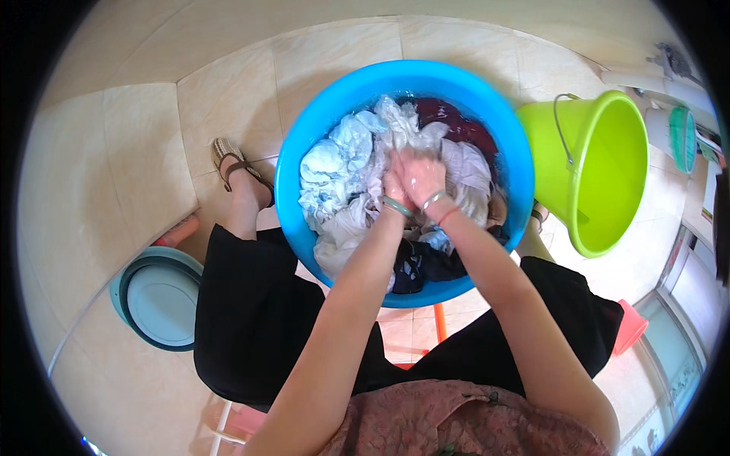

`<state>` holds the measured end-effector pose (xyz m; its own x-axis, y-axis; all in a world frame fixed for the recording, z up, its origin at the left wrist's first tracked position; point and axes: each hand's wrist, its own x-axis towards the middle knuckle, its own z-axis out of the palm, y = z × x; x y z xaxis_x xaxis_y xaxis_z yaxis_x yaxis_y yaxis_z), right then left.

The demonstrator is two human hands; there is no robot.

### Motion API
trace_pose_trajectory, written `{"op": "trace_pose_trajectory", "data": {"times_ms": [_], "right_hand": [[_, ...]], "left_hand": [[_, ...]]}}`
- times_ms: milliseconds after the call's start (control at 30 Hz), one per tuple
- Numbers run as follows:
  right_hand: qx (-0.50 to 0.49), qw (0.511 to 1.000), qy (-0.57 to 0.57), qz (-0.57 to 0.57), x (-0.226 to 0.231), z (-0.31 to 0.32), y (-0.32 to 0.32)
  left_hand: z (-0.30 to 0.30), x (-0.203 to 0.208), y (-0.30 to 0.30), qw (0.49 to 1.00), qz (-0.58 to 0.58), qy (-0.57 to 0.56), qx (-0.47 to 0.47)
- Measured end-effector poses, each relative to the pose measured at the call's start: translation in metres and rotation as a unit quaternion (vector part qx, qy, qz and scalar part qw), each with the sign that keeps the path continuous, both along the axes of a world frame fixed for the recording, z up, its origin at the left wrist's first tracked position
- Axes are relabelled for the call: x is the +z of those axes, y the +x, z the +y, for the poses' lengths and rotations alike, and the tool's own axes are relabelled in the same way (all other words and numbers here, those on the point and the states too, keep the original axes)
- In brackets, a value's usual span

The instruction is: The person moves an orange plastic stool and a green bucket to clear space, then sits on the stool. They proceed to hand-wash a load of mixed-color clothes in a blue basin filled with water, repeatedly submerging, scrubbing, and wringing the garments.

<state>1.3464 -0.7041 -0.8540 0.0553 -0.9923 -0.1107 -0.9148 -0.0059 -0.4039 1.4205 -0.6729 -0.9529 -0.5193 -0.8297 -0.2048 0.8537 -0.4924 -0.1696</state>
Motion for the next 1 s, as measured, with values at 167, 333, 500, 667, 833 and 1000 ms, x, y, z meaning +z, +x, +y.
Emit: {"op": "trace_pose_trajectory", "data": {"times_ms": [167, 333, 500, 667, 833, 1000], "right_hand": [[-0.049, 0.988, 0.082, -0.122, 0.037, 0.047, -0.030], [-0.032, 0.983, -0.074, -0.167, 0.103, 0.005, -0.068], [-0.058, 0.981, -0.090, -0.165, 0.057, -0.027, -0.086], [-0.030, 0.995, -0.015, -0.089, 0.043, -0.037, -0.054], [0.095, 0.994, 0.018, 0.058, 0.010, -0.036, -0.028], [0.053, 0.990, 0.073, 0.106, -0.024, -0.059, -0.016]], "left_hand": [[-0.015, 0.069, -0.009, 0.936, -0.288, 0.171, -0.109], [-0.026, 0.135, 0.021, 0.947, -0.299, 0.075, -0.094], [-0.043, 0.127, 0.044, 0.925, -0.373, 0.055, -0.045], [-0.044, 0.106, 0.049, 0.864, -0.463, 0.189, -0.062], [-0.035, 0.081, 0.045, 0.822, -0.553, 0.121, -0.063], [-0.037, 0.048, 0.057, 0.808, -0.583, 0.011, -0.083]]}}
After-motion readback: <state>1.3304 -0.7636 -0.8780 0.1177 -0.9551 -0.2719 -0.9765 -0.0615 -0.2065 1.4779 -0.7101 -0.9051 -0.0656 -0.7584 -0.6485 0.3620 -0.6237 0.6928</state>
